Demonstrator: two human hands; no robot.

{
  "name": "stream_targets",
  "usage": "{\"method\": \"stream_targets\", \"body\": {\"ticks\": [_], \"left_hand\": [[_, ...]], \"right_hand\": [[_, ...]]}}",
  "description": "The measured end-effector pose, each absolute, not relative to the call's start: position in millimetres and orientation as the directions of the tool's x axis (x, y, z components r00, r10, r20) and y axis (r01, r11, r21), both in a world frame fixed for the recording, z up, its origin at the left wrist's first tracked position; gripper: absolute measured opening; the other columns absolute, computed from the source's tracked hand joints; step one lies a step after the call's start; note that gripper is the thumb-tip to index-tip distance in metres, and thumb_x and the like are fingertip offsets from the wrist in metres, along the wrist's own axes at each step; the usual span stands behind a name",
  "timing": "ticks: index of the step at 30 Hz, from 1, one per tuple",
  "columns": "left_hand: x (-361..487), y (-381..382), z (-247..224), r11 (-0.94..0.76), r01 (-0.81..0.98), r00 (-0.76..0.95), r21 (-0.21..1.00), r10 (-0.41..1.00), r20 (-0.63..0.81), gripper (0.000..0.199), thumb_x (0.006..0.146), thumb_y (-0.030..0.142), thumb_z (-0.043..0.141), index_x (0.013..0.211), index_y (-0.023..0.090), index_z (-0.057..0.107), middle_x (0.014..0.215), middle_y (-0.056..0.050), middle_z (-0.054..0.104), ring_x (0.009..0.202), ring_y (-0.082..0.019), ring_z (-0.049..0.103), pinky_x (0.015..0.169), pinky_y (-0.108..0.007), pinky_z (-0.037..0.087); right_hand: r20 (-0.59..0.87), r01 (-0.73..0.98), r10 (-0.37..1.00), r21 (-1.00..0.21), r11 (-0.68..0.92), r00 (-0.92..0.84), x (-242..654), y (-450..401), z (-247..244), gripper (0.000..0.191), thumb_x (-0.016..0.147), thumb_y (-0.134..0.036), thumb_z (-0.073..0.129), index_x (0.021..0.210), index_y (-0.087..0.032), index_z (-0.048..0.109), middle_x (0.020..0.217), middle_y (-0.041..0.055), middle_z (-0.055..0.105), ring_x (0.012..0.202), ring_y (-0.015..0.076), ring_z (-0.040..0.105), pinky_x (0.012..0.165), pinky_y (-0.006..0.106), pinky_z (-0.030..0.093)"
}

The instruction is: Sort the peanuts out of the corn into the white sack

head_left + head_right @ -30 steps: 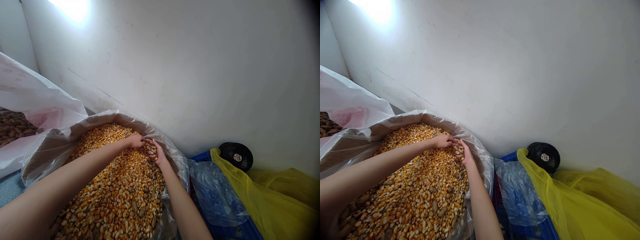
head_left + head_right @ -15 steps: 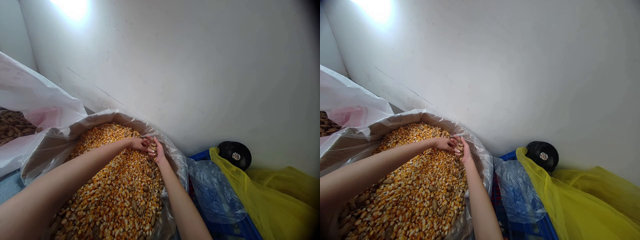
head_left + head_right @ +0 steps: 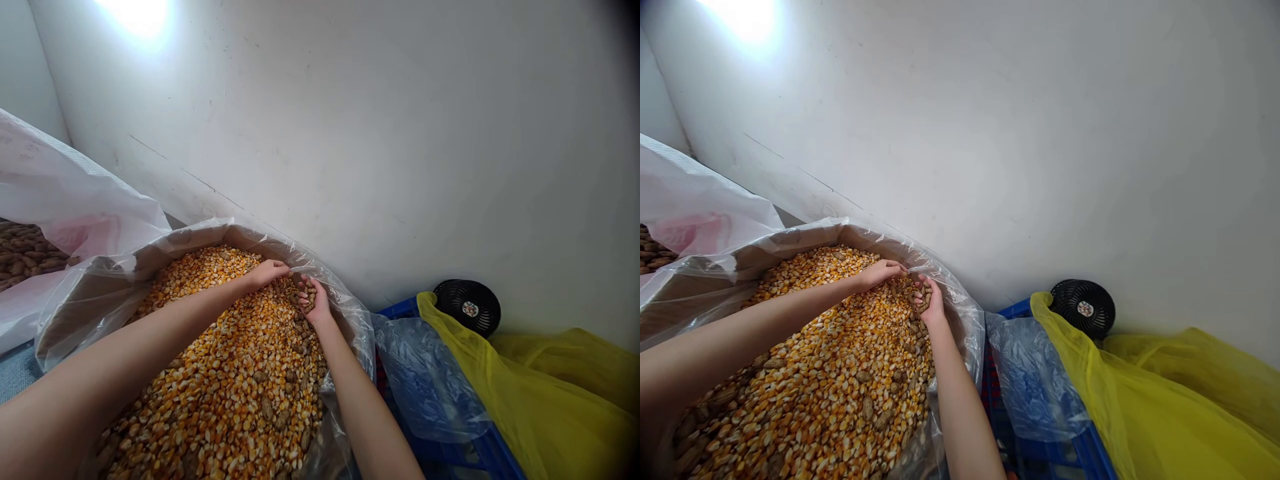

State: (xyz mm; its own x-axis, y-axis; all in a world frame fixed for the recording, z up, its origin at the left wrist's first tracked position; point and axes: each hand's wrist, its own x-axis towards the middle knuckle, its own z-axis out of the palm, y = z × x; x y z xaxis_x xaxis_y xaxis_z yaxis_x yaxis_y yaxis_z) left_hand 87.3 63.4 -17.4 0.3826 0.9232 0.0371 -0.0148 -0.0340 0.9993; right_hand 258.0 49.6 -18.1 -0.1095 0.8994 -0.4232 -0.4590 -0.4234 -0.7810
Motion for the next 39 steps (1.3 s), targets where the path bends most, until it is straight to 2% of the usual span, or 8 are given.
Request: {"method": "stream_targets", "body": {"ticks": [4, 9, 15, 20, 23, 29, 35, 39], "left_hand": [[87.9, 63.5, -17.6, 0.128, -0.254, 0.337, 0.959, 0.941, -0.036, 0.017, 0.063, 0.027, 0.051, 0.059, 0.016, 0.04, 0.074, -0.003, 0.06, 0.063, -0.012, 0.056, 0.059, -0.024, 0.043], [88.2, 63.5, -17.9, 0.163, -0.212, 0.343, 0.963, 0.936, -0.083, 0.01, 0.067, 0.022, 0.042, 0.06, 0.017, 0.038, 0.058, -0.001, 0.056, 0.045, -0.009, 0.049, 0.042, -0.02, 0.037], [89.2, 62.3, -15.9, 0.145, -0.102, 0.314, 0.984, 0.943, -0.106, 0.009, 0.069, 0.021, 0.042, 0.061, 0.017, 0.039, 0.044, 0.004, 0.047, 0.033, -0.007, 0.038, 0.034, -0.018, 0.027], [92.8, 63.0, -20.3, 0.122, -0.026, 0.23, 0.992, 0.967, -0.113, 0.008, 0.07, 0.021, 0.044, 0.068, 0.018, 0.037, 0.041, 0.008, 0.037, 0.033, -0.006, 0.033, 0.035, -0.017, 0.027], [93.7, 64.4, -19.9, 0.131, 0.007, 0.201, 0.991, 0.971, -0.13, 0.005, 0.074, 0.022, 0.037, 0.075, 0.018, 0.038, 0.043, 0.008, 0.039, 0.034, -0.007, 0.035, 0.037, -0.018, 0.029], [92.6, 67.0, -17.6, 0.076, 0.097, 0.242, 0.992, 0.965, -0.097, 0.024, 0.076, 0.016, 0.022, 0.076, 0.015, 0.047, 0.049, 0.004, 0.041, 0.039, -0.009, 0.039, 0.041, -0.02, 0.034], [93.8, 61.3, -15.2, -0.148, 0.311, 0.32, 0.939, 0.947, 0.043, 0.013, 0.067, 0.022, 0.044, 0.072, 0.017, 0.055, 0.06, 0.0, 0.052, 0.059, -0.014, 0.048, 0.057, -0.022, 0.036], [87.1, 58.2, -13.5, -0.281, 0.441, 0.418, 0.852, 0.905, 0.082, 0.011, 0.059, 0.021, 0.057, 0.069, 0.021, 0.058, 0.059, -0.001, 0.053, 0.065, -0.018, 0.051, 0.065, -0.025, 0.035]], "right_hand": [[-0.418, -0.435, 0.9, -0.792, -0.428, -0.124, 255.2, 49.3, -21.2, 0.018, 0.067, -0.021, 0.049, 0.084, -0.018, 0.052, 0.056, -0.0046, 0.051, 0.036, 0.0035, 0.037, 0.029, 0.013, 0.025], [-0.421, -0.406, 0.892, -0.795, -0.451, -0.167, 257.0, 47.8, -18.8, 0.023, 0.063, -0.015, 0.049, 0.086, -0.019, 0.051, 0.061, -0.0038, 0.053, 0.039, 0.0044, 0.041, 0.03, 0.013, 0.025], [-0.424, -0.414, 0.88, -0.777, -0.475, -0.213, 260.1, 47.6, -17.6, 0.019, 0.063, -0.013, 0.047, 0.082, -0.019, 0.048, 0.055, -0.0052, 0.05, 0.036, 0.003, 0.036, 0.029, 0.011, 0.022], [-0.429, -0.406, 0.868, -0.767, -0.497, -0.251, 257.4, 46.2, -16.8, 0.018, 0.065, -0.012, 0.046, 0.082, -0.018, 0.048, 0.051, -0.0064, 0.046, 0.03, 0.001, 0.028, 0.028, 0.01, 0.02], [-0.439, -0.392, 0.861, -0.767, -0.508, -0.257, 255.4, 44.9, -16.6, 0.015, 0.068, -0.013, 0.045, 0.081, -0.018, 0.047, 0.049, -0.007, 0.043, 0.029, 0.0006, 0.025, 0.028, 0.01, 0.019], [-0.464, -0.374, 0.861, -0.776, -0.509, -0.209, 248.6, 45.1, -16.8, 0.008, 0.074, -0.024, 0.042, 0.072, -0.017, 0.043, 0.046, -0.0072, 0.039, 0.029, 0.0012, 0.025, 0.029, 0.012, 0.02], [-0.468, -0.314, 0.87, -0.811, -0.493, -0.156, 242.4, 46.9, -15.9, 0.027, 0.076, -0.042, 0.04, 0.064, -0.018, 0.039, 0.045, -0.0069, 0.037, 0.029, 0.0017, 0.023, 0.029, 0.013, 0.019], [-0.469, -0.202, 0.877, -0.853, -0.481, -0.105, 248.6, 47.4, -12.4, 0.024, 0.074, -0.035, 0.043, 0.06, -0.016, 0.041, 0.046, -0.0051, 0.042, 0.029, 0.0006, 0.021, 0.029, 0.013, 0.017]]}}
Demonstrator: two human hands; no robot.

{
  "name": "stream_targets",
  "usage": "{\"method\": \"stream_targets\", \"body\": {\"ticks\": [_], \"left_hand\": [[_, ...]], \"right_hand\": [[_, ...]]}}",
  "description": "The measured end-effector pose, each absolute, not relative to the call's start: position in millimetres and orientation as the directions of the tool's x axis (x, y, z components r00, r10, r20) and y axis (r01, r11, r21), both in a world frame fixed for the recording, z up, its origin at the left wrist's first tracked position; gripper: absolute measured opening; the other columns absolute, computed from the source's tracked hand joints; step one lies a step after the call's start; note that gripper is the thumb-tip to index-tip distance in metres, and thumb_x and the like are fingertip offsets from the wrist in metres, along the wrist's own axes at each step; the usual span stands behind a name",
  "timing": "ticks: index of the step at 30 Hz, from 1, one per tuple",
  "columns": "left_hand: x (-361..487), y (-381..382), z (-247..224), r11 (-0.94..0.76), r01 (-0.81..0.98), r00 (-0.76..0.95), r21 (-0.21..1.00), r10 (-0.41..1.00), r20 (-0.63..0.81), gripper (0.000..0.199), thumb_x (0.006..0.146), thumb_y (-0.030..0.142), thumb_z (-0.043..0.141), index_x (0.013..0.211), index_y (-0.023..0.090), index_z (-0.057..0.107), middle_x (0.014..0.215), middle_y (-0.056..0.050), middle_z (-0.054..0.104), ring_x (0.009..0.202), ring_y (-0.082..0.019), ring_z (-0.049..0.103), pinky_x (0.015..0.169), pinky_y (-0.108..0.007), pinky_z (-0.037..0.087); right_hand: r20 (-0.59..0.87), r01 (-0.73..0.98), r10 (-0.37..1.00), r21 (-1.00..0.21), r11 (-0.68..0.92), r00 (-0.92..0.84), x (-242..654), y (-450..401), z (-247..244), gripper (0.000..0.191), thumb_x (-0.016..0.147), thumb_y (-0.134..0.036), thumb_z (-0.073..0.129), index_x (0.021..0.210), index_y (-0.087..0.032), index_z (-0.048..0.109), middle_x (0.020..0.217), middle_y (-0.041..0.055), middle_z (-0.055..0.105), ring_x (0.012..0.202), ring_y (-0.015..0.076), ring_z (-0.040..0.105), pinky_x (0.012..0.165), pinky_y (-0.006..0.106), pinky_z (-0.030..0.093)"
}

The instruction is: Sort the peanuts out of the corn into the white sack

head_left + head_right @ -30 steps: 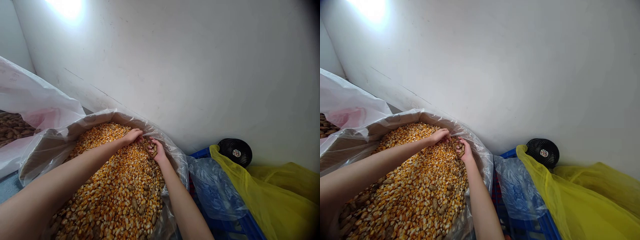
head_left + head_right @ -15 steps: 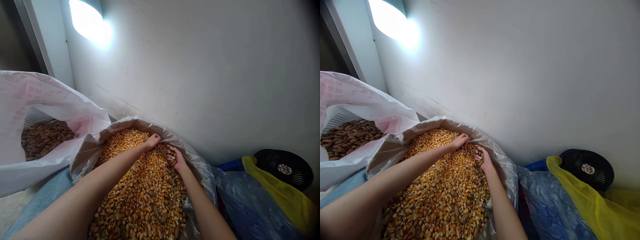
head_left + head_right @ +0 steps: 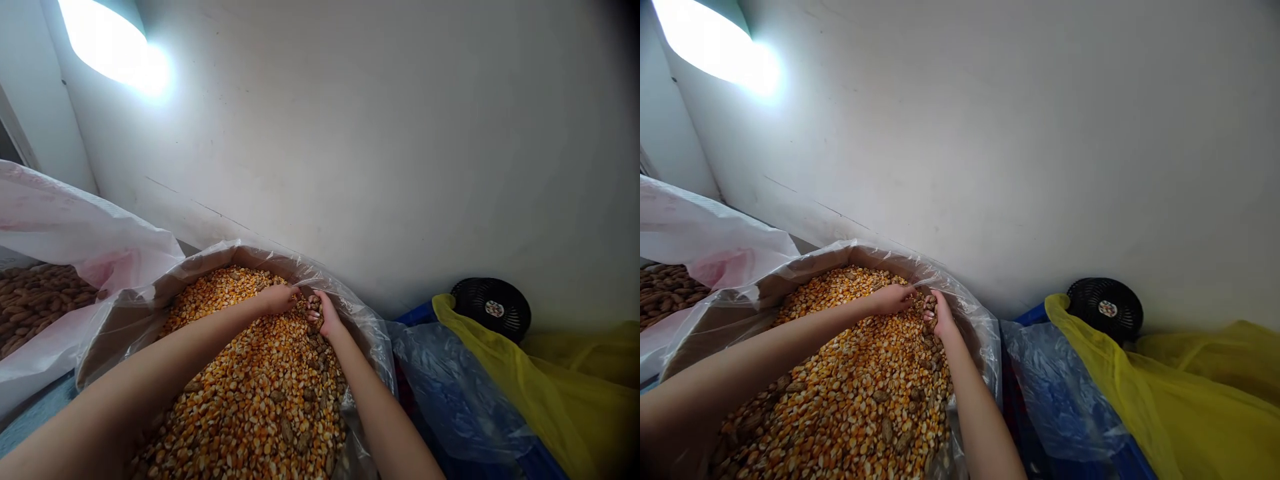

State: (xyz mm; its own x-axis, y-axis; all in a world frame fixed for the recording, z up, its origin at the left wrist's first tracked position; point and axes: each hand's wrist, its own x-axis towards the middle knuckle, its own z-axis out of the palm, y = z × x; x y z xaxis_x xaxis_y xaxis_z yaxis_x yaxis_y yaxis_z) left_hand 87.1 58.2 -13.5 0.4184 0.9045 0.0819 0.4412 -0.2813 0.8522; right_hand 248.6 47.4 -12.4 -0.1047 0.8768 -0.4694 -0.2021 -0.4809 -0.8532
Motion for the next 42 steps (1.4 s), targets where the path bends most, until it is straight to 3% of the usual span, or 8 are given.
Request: {"method": "stream_targets", "body": {"ticks": [10, 17, 20, 25, 28, 32, 36, 42], "left_hand": [[74.2, 58.6, -8.5, -0.362, 0.525, 0.478, 0.77, 0.874, 0.086, 0.019, 0.066, 0.039, 0.054, 0.063, 0.02, 0.056, 0.059, -0.001, 0.053, 0.06, -0.016, 0.049, 0.058, -0.023, 0.032], [53.6, 67.3, 2.8, 0.087, 0.021, 0.245, 0.996, 0.965, -0.089, 0.041, 0.071, 0.056, 0.04, 0.06, 0.017, 0.041, 0.046, 0.006, 0.028, 0.037, -0.007, 0.025, 0.036, -0.02, 0.019], [37.2, 63.8, 11.9, 0.33, -0.357, 0.328, 0.874, 0.92, -0.214, 0.031, 0.07, 0.044, 0.049, 0.06, 0.017, 0.037, 0.048, 0.008, 0.024, 0.034, -0.003, 0.016, 0.031, -0.017, 0.011], [3.1, 47.2, 10.3, 0.369, -0.532, 0.308, 0.762, 0.923, -0.232, 0.009, 0.069, 0.022, 0.042, 0.063, 0.017, 0.039, 0.055, 0.005, 0.037, 0.033, -0.003, 0.021, 0.029, -0.016, 0.014], [-11.8, 40.5, -0.5, 0.287, -0.421, 0.19, 0.86, 0.955, -0.226, 0.023, 0.072, 0.033, 0.043, 0.056, 0.018, 0.034, 0.049, 0.006, 0.031, 0.033, -0.005, 0.021, 0.03, -0.017, 0.016], [-15.1, 32.8, -3.8, 0.007, 0.084, -0.011, 0.996, 1.0, -0.006, 0.03, 0.069, 0.042, 0.05, 0.056, 0.018, 0.039, 0.046, 0.006, 0.03, 0.038, -0.007, 0.027, 0.036, -0.018, 0.02], [-4.1, 22.0, 3.6, -0.306, 0.517, 0.247, 0.799, 0.948, 0.203, 0.022, 0.067, 0.041, 0.053, 0.078, 0.023, 0.057, 0.068, 0.0, 0.056, 0.058, -0.014, 0.048, 0.05, -0.021, 0.031], [7.6, 18.0, -5.4, -0.404, 0.653, 0.413, 0.641, 0.899, 0.146, 0.022, 0.07, 0.04, 0.049, 0.086, 0.028, 0.058, 0.09, -0.002, 0.06, 0.074, -0.019, 0.054, 0.059, -0.023, 0.034]], "right_hand": [[-0.511, 0.041, 0.84, -0.857, -0.513, -0.18, 275.2, 41.3, -1.0, 0.016, 0.067, -0.031, 0.058, 0.068, -0.015, 0.053, 0.043, -0.0039, 0.045, 0.031, 0.0025, 0.027, 0.029, 0.013, 0.014], [-0.559, -0.025, 0.763, -0.801, -0.598, -0.324, 275.5, 25.5, 15.2, 0.027, 0.075, -0.043, 0.044, 0.068, -0.016, 0.045, 0.048, -0.0047, 0.041, 0.033, 0.002, 0.026, 0.033, 0.014, 0.021], [-0.508, 0.108, 0.817, -0.86, -0.499, -0.273, 271.6, 22.1, 17.7, 0.026, 0.076, -0.042, 0.04, 0.069, -0.017, 0.044, 0.055, -0.0018, 0.047, 0.036, 0.0026, 0.029, 0.034, 0.015, 0.021], [-0.421, 0.385, 0.898, -0.855, -0.346, -0.128, 280.0, 22.0, 6.3, 0.015, 0.073, -0.03, 0.045, 0.067, -0.018, 0.049, 0.046, -0.0028, 0.048, 0.035, 0.0055, 0.033, 0.037, 0.019, 0.02], [-0.413, 0.513, 0.899, -0.809, -0.287, -0.148, 287.5, 19.6, 1.0, 0.006, 0.068, -0.022, 0.05, 0.067, -0.017, 0.054, 0.039, -0.0041, 0.047, 0.036, 0.0075, 0.04, 0.041, 0.02, 0.023], [-0.44, 0.81, 0.869, -0.581, -0.08, -0.229, 286.5, 13.2, 0.7, 0.016, 0.067, -0.02, 0.049, 0.082, -0.019, 0.055, 0.043, -0.0039, 0.052, 0.042, 0.0113, 0.048, 0.046, 0.022, 0.028], [-0.448, 0.888, 0.861, -0.459, 0.009, -0.24, 278.2, 10.3, 1.0, 0.014, 0.069, -0.025, 0.049, 0.081, -0.019, 0.053, 0.047, -0.002, 0.052, 0.04, 0.0126, 0.048, 0.045, 0.023, 0.028], [-0.381, 0.893, 0.892, -0.446, 0.052, -0.242, 271.6, 11.5, -1.3, 0.017, 0.072, -0.034, 0.048, 0.08, -0.02, 0.052, 0.05, -0.0005, 0.053, 0.044, 0.0131, 0.047, 0.046, 0.023, 0.028]]}}
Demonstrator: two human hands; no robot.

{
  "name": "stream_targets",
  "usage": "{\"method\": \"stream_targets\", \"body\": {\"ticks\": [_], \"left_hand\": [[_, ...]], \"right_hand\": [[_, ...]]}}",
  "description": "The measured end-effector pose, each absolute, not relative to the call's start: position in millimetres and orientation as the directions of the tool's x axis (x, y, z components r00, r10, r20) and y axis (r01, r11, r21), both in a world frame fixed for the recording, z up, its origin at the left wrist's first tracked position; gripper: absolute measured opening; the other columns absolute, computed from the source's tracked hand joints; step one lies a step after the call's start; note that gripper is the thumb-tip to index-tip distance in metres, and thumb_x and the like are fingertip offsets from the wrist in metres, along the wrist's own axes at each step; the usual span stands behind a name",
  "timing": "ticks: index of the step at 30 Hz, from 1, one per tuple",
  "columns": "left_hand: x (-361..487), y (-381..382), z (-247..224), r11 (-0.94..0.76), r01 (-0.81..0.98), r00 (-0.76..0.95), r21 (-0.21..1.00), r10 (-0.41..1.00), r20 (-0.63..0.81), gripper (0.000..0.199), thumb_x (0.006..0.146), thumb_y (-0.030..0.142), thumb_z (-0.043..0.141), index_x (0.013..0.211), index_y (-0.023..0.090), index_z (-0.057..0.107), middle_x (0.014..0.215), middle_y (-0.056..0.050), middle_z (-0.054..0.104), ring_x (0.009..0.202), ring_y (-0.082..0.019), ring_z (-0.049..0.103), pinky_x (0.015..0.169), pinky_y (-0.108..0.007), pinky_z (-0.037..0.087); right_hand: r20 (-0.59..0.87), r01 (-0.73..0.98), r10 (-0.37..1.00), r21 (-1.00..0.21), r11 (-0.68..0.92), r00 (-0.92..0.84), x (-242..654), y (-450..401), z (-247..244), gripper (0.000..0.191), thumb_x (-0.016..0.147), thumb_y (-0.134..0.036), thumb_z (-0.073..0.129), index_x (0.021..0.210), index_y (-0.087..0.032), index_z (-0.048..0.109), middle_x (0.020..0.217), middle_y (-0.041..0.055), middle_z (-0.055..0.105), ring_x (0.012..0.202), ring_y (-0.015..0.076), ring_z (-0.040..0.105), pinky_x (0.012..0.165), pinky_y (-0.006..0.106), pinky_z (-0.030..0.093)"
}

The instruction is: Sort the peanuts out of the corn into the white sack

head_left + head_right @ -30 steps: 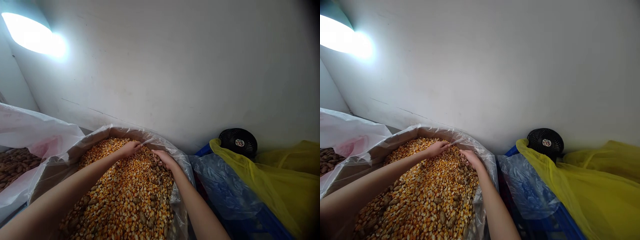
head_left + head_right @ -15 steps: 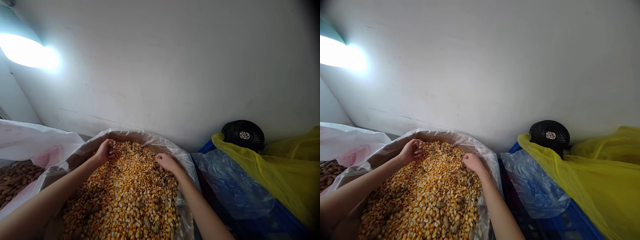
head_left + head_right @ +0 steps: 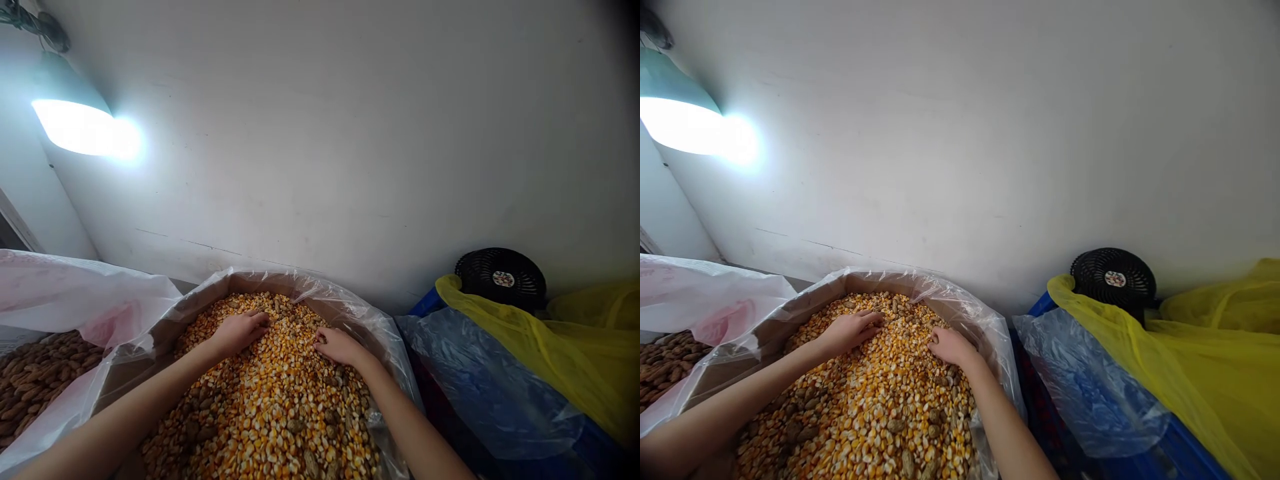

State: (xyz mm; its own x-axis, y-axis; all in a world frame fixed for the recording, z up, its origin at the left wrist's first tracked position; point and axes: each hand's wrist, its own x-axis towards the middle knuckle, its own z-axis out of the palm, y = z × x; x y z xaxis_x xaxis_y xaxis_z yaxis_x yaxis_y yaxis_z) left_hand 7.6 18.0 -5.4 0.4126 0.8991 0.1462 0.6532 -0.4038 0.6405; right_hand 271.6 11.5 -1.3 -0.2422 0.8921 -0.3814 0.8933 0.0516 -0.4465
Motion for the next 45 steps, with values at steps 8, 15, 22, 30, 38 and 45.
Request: {"method": "stream_targets", "body": {"ticks": [8, 15, 22, 30, 38, 45], "left_hand": [[5.5, 19.1, -3.1, 0.004, 0.154, 0.246, 0.988, 0.968, -0.042, 0.023, 0.074, 0.041, 0.043, 0.066, 0.019, 0.046, 0.05, 0.004, 0.038, 0.041, -0.008, 0.032, 0.041, -0.02, 0.025], [-12.4, 31.8, -1.9, 0.39, -0.628, 0.294, 0.673, 0.92, -0.259, 0.018, 0.074, 0.026, 0.04, 0.059, 0.018, 0.035, 0.045, 0.008, 0.021, 0.032, -0.004, 0.017, 0.03, -0.017, 0.015], [-15.0, 29.3, -2.4, 0.436, -0.639, 0.305, 0.634, 0.9, -0.311, 0.006, 0.069, 0.02, 0.047, 0.071, 0.016, 0.044, 0.063, 0.002, 0.047, 0.041, -0.004, 0.038, 0.03, -0.013, 0.023], [-14.1, 14.8, 5.3, -0.079, 0.314, 0.383, 0.946, 0.922, -0.05, 0.035, 0.069, 0.048, 0.049, 0.056, 0.016, 0.046, 0.044, 0.005, 0.038, 0.039, -0.006, 0.033, 0.039, -0.019, 0.024], [-24.2, -1.6, 6.5, -0.587, 0.662, 0.688, 0.466, 0.723, -0.067, 0.024, 0.073, 0.042, 0.048, 0.088, 0.028, 0.06, 0.07, 0.004, 0.063, 0.061, -0.011, 0.054, 0.055, -0.02, 0.031], [-21.0, 4.0, -2.7, -0.241, 0.436, 0.552, 0.867, 0.832, -0.046, 0.029, 0.072, 0.046, 0.048, 0.075, 0.018, 0.056, 0.063, 0.002, 0.054, 0.056, -0.01, 0.046, 0.05, -0.019, 0.031]], "right_hand": [[-0.288, 0.906, 0.927, -0.41, 0.106, -0.239, 270.1, 11.6, 1.7, 0.015, 0.075, -0.031, 0.043, 0.072, -0.019, 0.052, 0.054, 0.0001, 0.053, 0.048, 0.0114, 0.047, 0.048, 0.022, 0.027], [-0.411, 0.877, 0.865, -0.476, 0.065, -0.287, 280.5, 12.0, -2.3, 0.013, 0.073, -0.026, 0.045, 0.082, -0.019, 0.051, 0.05, -0.0021, 0.052, 0.045, 0.0109, 0.048, 0.048, 0.021, 0.029], [-0.489, 0.919, 0.837, -0.392, 0.038, -0.243, 282.8, 10.8, -1.6, 0.017, 0.069, -0.026, 0.047, 0.085, -0.019, 0.049, 0.06, -0.0005, 0.054, 0.044, 0.0107, 0.049, 0.044, 0.021, 0.028], [-0.469, 0.917, 0.858, -0.399, 0.007, -0.211, 286.7, 13.7, -4.5, 0.015, 0.072, -0.026, 0.043, 0.083, -0.017, 0.048, 0.057, 0.001, 0.057, 0.047, 0.0117, 0.051, 0.045, 0.021, 0.031], [-0.439, 0.625, 0.867, -0.752, -0.21, -0.237, 281.3, 13.5, 11.1, 0.024, 0.073, -0.039, 0.046, 0.079, -0.016, 0.051, 0.049, -0.0031, 0.05, 0.039, 0.0067, 0.039, 0.037, 0.018, 0.025], [-0.372, -0.037, 0.88, -0.916, -0.4, -0.297, 278.7, 13.2, 28.7, 0.02, 0.071, -0.037, 0.05, 0.076, -0.017, 0.048, 0.043, -0.0083, 0.04, 0.03, 0.0021, 0.024, 0.032, 0.017, 0.015]]}}
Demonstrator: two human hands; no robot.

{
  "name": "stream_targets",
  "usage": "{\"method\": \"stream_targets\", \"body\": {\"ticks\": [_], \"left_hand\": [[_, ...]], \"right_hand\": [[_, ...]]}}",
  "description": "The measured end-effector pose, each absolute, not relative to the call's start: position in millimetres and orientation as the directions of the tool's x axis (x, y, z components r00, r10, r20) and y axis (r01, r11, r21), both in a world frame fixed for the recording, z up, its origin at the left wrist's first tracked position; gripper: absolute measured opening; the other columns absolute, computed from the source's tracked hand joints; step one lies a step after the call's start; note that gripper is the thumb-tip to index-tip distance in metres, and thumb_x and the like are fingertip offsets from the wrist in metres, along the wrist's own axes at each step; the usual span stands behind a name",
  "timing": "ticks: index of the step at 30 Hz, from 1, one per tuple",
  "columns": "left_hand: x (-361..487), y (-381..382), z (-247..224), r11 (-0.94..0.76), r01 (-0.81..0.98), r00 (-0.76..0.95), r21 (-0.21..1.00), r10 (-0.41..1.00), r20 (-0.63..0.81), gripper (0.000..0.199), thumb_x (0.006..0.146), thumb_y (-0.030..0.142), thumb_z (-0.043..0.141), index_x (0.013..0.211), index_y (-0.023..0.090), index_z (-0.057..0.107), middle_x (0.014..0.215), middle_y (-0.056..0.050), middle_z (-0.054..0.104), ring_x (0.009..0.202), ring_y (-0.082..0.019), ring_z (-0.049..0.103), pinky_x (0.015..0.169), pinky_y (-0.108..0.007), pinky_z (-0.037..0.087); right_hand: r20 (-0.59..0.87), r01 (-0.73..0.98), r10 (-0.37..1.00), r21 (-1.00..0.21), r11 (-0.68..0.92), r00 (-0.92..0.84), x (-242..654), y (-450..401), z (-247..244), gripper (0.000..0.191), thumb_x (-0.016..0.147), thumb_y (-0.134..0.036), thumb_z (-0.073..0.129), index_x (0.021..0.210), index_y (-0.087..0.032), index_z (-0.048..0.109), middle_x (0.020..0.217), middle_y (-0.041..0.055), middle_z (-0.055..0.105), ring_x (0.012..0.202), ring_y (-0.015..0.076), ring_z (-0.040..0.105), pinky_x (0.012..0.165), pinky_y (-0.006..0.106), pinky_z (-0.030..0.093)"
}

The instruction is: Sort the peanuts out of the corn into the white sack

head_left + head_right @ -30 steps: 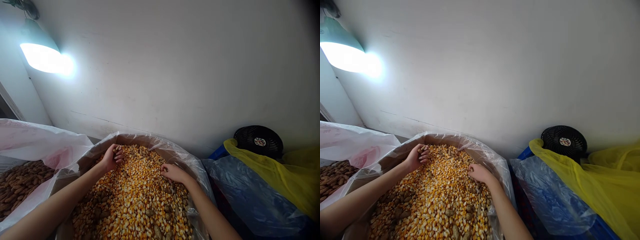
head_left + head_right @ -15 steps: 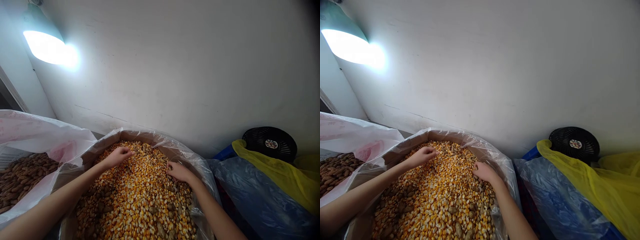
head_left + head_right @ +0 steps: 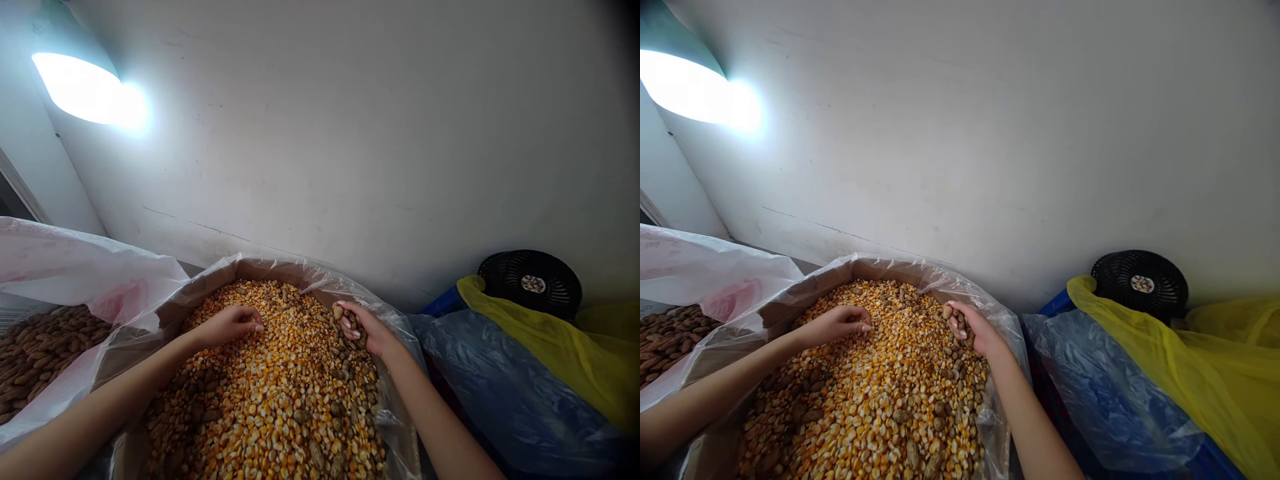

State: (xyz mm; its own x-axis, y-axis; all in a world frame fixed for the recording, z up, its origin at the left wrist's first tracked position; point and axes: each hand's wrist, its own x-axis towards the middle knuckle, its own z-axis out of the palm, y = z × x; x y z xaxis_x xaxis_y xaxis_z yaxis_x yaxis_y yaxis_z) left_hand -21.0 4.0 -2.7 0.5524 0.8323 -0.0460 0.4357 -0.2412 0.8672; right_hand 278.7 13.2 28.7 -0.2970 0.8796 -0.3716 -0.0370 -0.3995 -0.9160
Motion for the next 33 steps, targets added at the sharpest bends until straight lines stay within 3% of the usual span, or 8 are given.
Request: {"method": "stream_targets", "body": {"ticks": [3, 7, 12, 16, 19, 22, 27, 33], "left_hand": [[-24.8, 5.1, 12.1, -0.024, 0.173, 0.366, 0.985, 0.93, -0.041, 0.031, 0.073, 0.049, 0.046, 0.079, 0.018, 0.049, 0.05, 0.007, 0.034, 0.041, -0.006, 0.029, 0.04, -0.017, 0.022], [-52.0, -9.0, 50.5, -0.112, -0.013, -0.028, 0.994, 0.993, 0.112, 0.031, 0.073, 0.048, 0.046, 0.081, 0.018, 0.047, 0.051, 0.007, 0.03, 0.04, -0.005, 0.026, 0.037, -0.016, 0.021], [-128.4, -50.4, 73.6, 0.058, 0.557, -0.506, 0.828, 0.814, 0.284, 0.036, 0.072, 0.05, 0.044, 0.092, 0.021, 0.052, 0.064, 0.002, 0.052, 0.049, -0.009, 0.045, 0.046, -0.019, 0.034], [-184.7, -70.8, 63.4, 0.376, 0.914, -0.391, 0.151, 0.916, 0.086, 0.047, 0.075, 0.048, 0.033, 0.11, 0.02, 0.049, 0.087, -0.01, 0.059, 0.07, -0.025, 0.056, 0.057, -0.032, 0.04], [-175.3, -72.6, 61.3, 0.363, 0.926, -0.347, -0.1, 0.926, 0.151, 0.057, 0.077, 0.047, 0.03, 0.123, 0.015, 0.038, 0.11, -0.018, 0.05, 0.092, -0.035, 0.05, 0.07, -0.045, 0.039], [-112.4, -66.0, 70.3, 0.037, 0.999, -0.028, -0.022, 0.953, 0.302, 0.053, 0.079, 0.044, 0.03, 0.125, 0.017, 0.036, 0.122, -0.013, 0.043, 0.106, -0.029, 0.042, 0.084, -0.042, 0.034], [7.5, -26.2, 75.3, -0.445, 0.886, 0.427, 0.127, 0.892, 0.148, 0.033, 0.08, 0.036, 0.036, 0.105, 0.022, 0.052, 0.096, -0.008, 0.058, 0.085, -0.024, 0.055, 0.069, -0.035, 0.043], [47.0, 38.9, 23.2, -0.51, 0.86, 0.503, 0.035, 0.856, 0.122, 0.027, 0.077, 0.016, 0.04, 0.1, 0.015, 0.053, 0.095, -0.014, 0.056, 0.085, -0.026, 0.054, 0.065, -0.035, 0.043]], "right_hand": [[-0.351, -0.231, 0.894, -0.879, -0.418, -0.28, 281.6, 16.6, 28.1, 0.015, 0.071, -0.031, 0.051, 0.071, -0.017, 0.046, 0.042, -0.0088, 0.037, 0.029, 0.0012, 0.022, 0.032, 0.016, 0.015], [-0.416, -0.236, 0.878, -0.852, -0.468, -0.237, 280.9, 19.4, 24.0, 0.011, 0.071, -0.027, 0.049, 0.072, -0.016, 0.047, 0.043, -0.0072, 0.041, 0.029, 0.0015, 0.025, 0.031, 0.016, 0.016], [-0.425, -0.236, 0.875, -0.848, -0.474, -0.232, 277.0, 18.5, 22.4, 0.011, 0.072, -0.026, 0.049, 0.076, -0.016, 0.048, 0.043, -0.0068, 0.042, 0.028, 0.0017, 0.025, 0.031, 0.016, 0.016], [-0.424, -0.258, 0.88, -0.844, -0.47, -0.215, 275.3, 18.6, 22.4, 0.011, 0.072, -0.027, 0.049, 0.07, -0.017, 0.046, 0.042, -0.0068, 0.041, 0.028, 0.0017, 0.025, 0.031, 0.015, 0.015], [-0.438, -0.246, 0.87, -0.838, -0.486, -0.227, 273.0, 17.8, 23.0, 0.015, 0.072, -0.029, 0.049, 0.066, -0.017, 0.042, 0.039, -0.0078, 0.037, 0.028, 0.0017, 0.022, 0.031, 0.015, 0.014], [-0.464, -0.148, 0.851, -0.85, -0.506, -0.248, 270.7, 15.0, 22.4, 0.022, 0.073, -0.035, 0.048, 0.062, -0.018, 0.039, 0.036, -0.0093, 0.03, 0.027, 0.0023, 0.018, 0.031, 0.016, 0.013], [-0.403, 0.375, 0.909, -0.864, -0.337, -0.111, 273.1, 14.1, 12.6, 0.028, 0.072, -0.041, 0.046, 0.059, -0.019, 0.036, 0.039, -0.007, 0.035, 0.031, 0.0051, 0.025, 0.035, 0.019, 0.018], [-0.144, 0.925, 0.983, -0.377, 0.051, -0.113, 281.6, 17.4, 3.8, 0.008, 0.067, -0.025, 0.05, 0.073, -0.02, 0.051, 0.061, 0.0004, 0.056, 0.054, 0.0115, 0.049, 0.048, 0.021, 0.026]]}}
